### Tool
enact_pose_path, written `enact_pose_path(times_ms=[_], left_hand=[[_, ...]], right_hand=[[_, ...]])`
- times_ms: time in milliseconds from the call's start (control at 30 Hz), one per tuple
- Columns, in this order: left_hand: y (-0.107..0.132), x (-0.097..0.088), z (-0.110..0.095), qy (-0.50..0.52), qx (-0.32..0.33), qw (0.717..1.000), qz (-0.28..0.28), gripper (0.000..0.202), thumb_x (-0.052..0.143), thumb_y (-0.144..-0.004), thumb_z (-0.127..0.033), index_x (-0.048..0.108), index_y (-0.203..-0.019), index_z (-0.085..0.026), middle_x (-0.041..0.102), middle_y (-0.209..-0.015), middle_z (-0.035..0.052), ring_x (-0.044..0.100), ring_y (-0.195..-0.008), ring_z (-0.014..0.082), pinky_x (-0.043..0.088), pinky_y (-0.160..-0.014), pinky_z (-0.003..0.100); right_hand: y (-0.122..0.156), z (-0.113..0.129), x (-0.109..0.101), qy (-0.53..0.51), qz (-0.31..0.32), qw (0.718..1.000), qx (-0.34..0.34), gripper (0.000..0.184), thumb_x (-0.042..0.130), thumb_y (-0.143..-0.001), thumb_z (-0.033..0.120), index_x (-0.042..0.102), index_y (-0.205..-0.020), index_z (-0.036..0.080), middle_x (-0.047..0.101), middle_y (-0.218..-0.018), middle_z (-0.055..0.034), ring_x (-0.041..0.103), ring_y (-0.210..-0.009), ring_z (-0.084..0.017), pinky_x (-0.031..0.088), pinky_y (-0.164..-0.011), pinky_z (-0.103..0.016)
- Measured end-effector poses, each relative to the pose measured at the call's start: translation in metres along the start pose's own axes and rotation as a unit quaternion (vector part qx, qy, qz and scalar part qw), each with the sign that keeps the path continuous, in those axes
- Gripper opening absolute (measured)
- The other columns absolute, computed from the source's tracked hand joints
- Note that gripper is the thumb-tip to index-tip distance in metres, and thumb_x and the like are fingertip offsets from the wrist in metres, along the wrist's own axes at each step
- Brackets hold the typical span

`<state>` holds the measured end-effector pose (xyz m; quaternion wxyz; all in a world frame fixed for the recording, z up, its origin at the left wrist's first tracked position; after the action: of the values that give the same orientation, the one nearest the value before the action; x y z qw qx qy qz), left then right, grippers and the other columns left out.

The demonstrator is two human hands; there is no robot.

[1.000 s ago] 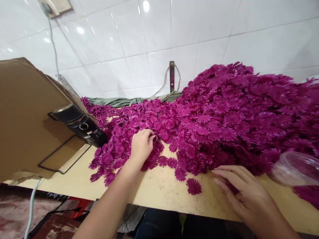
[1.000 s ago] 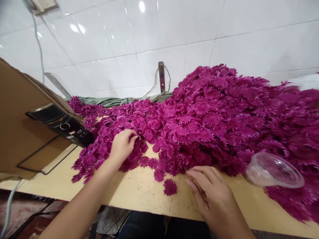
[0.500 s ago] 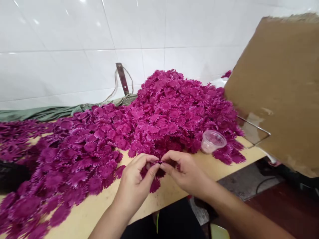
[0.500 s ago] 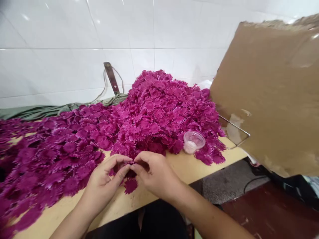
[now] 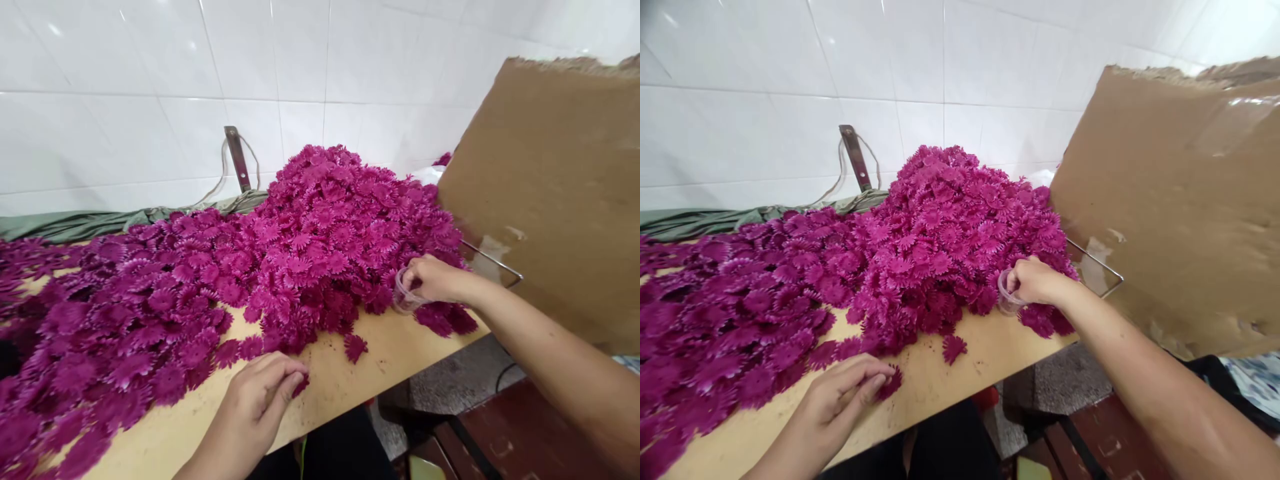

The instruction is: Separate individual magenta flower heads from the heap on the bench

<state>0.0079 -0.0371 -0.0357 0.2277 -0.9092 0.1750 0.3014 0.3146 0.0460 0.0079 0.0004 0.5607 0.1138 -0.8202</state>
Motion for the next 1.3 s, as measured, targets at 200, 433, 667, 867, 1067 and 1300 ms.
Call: enact_pose_path(times_ms=[200,433,667,867,1067,1300], left_hand=[[0.003,-0.001,0.008,-0.031,0.018,0.999,-0.018,0.015,0.049,-0.081,-0.023,0.064,-0.077,-0.023,0.066,-0.065,0.0009,0.062,-0.059,0.0132,0.049,-0.054,0.019],[0.009,0.002,0.011,-0.045,0.075,0.996,-0.019,0.014,0.052,-0.079,-0.02,0.064,-0.083,-0.026,0.067,-0.069,-0.0009,0.064,-0.061,0.0121,0.049,-0.056,0.016],[0.01,-0.007,0.007,-0.051,0.097,0.993,-0.04,0.015,0.052,-0.08,-0.022,0.065,-0.084,-0.024,0.069,-0.071,0.0004,0.065,-0.063,0.0129,0.05,-0.058,0.016],[0.002,-0.004,-0.002,-0.006,0.061,0.998,-0.035,0.014,0.053,-0.078,-0.025,0.067,-0.078,-0.024,0.067,-0.066,0.0009,0.063,-0.059,0.013,0.048,-0.055,0.017],[-0.026,0.003,0.002,0.113,-0.089,0.985,-0.093,0.019,0.053,-0.077,-0.031,0.066,-0.085,-0.021,0.068,-0.078,0.0046,0.062,-0.072,0.0171,0.048,-0.066,0.025],[-0.052,0.017,0.017,0.306,-0.174,0.923,-0.155,0.03,0.059,-0.067,-0.043,0.057,-0.081,-0.016,0.058,-0.067,-0.0001,0.053,-0.063,0.0138,0.045,-0.062,0.026]], right_hand=[[-0.004,0.022,0.008,0.14,0.237,0.961,0.032,0.009,0.071,-0.05,0.023,0.064,-0.045,0.021,0.049,-0.04,0.0026,0.039,-0.041,-0.01,0.032,-0.048,-0.025],[0.0,0.021,0.007,0.171,0.239,0.954,0.055,0.01,0.069,-0.055,0.024,0.064,-0.049,0.019,0.049,-0.043,0.0026,0.038,-0.042,-0.009,0.029,-0.045,-0.023],[-0.002,0.017,-0.026,0.141,0.194,0.97,0.039,0.008,0.059,-0.068,0.022,0.065,-0.065,0.017,0.065,-0.067,-0.0014,0.055,-0.061,-0.013,0.038,-0.057,-0.022],[0.004,0.031,-0.056,0.075,-0.032,0.995,0.061,0.01,0.049,-0.075,0.02,0.058,-0.077,0.017,0.064,-0.072,-0.0029,0.056,-0.064,-0.015,0.04,-0.062,-0.026],[0.008,0.098,0.001,-0.112,-0.026,0.993,0.0,0.012,0.046,-0.08,0.021,0.055,-0.073,0.018,0.061,-0.068,-0.0013,0.055,-0.062,-0.014,0.04,-0.059,-0.026],[0.009,0.152,0.073,-0.16,-0.043,0.986,-0.031,0.019,0.042,-0.08,0.017,0.039,-0.062,0.02,0.05,-0.06,0.0007,0.044,-0.056,-0.012,0.029,-0.053,-0.024]])
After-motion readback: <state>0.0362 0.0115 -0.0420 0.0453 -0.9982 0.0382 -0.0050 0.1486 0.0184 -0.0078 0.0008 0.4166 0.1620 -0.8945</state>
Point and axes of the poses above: each hand's wrist, its own y-axis away from the middle knuckle, its own x-axis out of the palm, z = x × y, the point moved 4 cm from there along -y, towards the middle knuckle
